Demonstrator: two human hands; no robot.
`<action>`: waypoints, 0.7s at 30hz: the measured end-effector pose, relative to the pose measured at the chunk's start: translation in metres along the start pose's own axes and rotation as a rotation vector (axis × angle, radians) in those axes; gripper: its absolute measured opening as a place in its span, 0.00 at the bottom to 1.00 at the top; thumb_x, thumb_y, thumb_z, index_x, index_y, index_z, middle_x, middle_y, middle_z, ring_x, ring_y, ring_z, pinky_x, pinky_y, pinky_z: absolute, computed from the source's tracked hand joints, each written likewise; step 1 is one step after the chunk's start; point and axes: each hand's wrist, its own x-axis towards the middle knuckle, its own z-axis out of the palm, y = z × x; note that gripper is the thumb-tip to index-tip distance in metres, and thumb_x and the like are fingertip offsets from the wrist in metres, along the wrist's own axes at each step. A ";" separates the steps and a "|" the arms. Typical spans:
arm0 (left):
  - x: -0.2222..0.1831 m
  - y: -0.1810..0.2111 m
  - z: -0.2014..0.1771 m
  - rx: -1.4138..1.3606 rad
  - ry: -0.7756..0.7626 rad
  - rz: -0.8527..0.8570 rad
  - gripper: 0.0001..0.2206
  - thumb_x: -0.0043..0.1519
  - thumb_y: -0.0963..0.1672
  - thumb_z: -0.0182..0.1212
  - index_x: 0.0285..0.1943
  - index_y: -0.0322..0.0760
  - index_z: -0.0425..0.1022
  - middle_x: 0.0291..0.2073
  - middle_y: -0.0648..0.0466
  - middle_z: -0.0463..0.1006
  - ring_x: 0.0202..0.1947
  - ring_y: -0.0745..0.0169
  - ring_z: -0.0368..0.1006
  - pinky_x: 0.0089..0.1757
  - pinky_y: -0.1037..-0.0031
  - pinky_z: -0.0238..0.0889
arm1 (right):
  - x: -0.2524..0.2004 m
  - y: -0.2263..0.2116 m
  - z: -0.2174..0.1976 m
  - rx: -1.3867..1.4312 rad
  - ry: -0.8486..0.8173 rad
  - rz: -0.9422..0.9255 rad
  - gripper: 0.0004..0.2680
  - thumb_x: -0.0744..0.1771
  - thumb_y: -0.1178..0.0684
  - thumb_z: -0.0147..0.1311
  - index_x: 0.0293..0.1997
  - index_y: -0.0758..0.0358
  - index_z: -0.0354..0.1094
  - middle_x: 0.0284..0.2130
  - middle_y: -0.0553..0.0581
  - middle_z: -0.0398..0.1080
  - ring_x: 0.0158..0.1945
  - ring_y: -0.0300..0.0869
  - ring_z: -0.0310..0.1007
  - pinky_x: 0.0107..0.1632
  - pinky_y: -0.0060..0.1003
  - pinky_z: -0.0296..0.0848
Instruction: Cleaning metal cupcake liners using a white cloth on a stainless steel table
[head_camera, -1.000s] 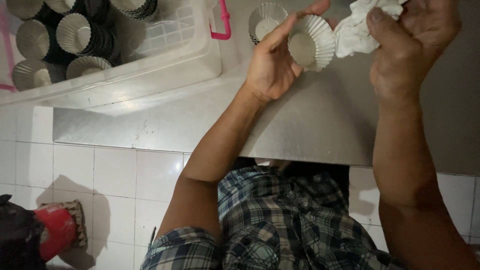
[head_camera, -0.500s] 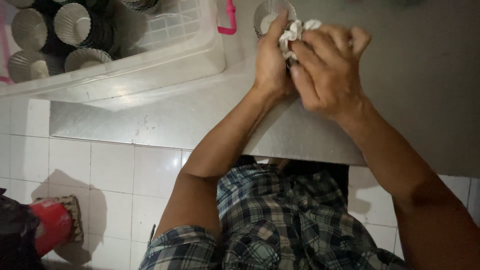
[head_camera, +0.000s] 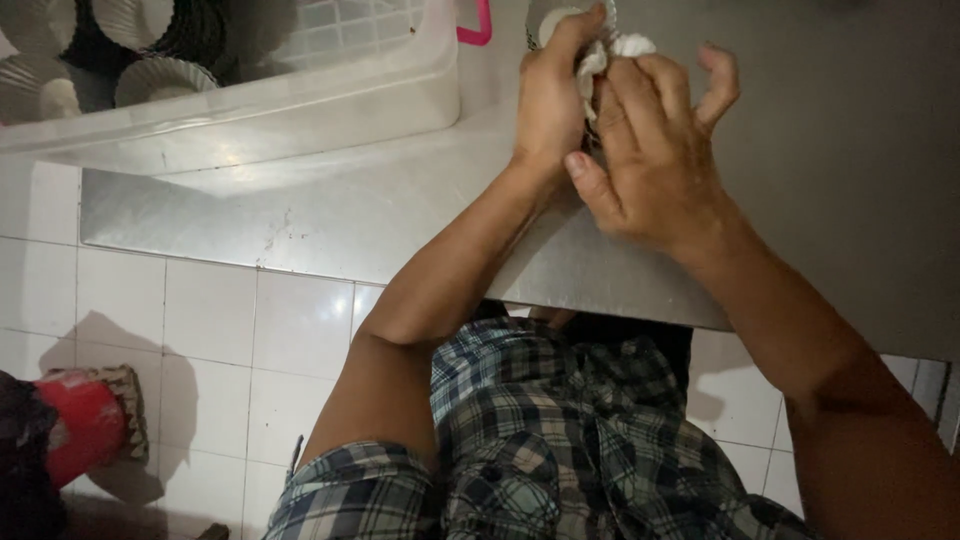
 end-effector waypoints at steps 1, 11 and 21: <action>0.019 -0.028 -0.017 0.000 0.003 0.003 0.12 0.52 0.49 0.58 0.20 0.48 0.61 0.17 0.62 0.60 0.22 0.67 0.54 0.27 0.68 0.52 | 0.002 0.001 -0.005 0.002 0.002 -0.003 0.23 0.75 0.44 0.36 0.50 0.80 0.76 0.52 0.68 0.73 0.57 0.57 0.69 0.64 0.59 0.48; 0.026 -0.044 -0.007 -0.366 -0.110 -0.212 0.13 0.53 0.48 0.67 0.42 0.39 0.80 0.43 0.56 0.76 0.44 0.58 0.70 0.44 0.68 0.61 | -0.062 0.078 -0.007 1.137 0.410 0.759 0.07 0.70 0.67 0.55 0.50 0.62 0.64 0.45 0.52 0.65 0.50 0.42 0.64 0.58 0.40 0.65; 0.011 -0.022 0.001 -0.523 -0.226 -0.443 0.15 0.47 0.54 0.66 0.22 0.48 0.67 0.16 0.60 0.64 0.15 0.63 0.64 0.20 0.68 0.55 | -0.053 0.080 -0.011 1.314 0.484 0.563 0.19 0.67 0.72 0.50 0.62 0.55 0.61 0.58 0.54 0.64 0.64 0.51 0.64 0.75 0.52 0.66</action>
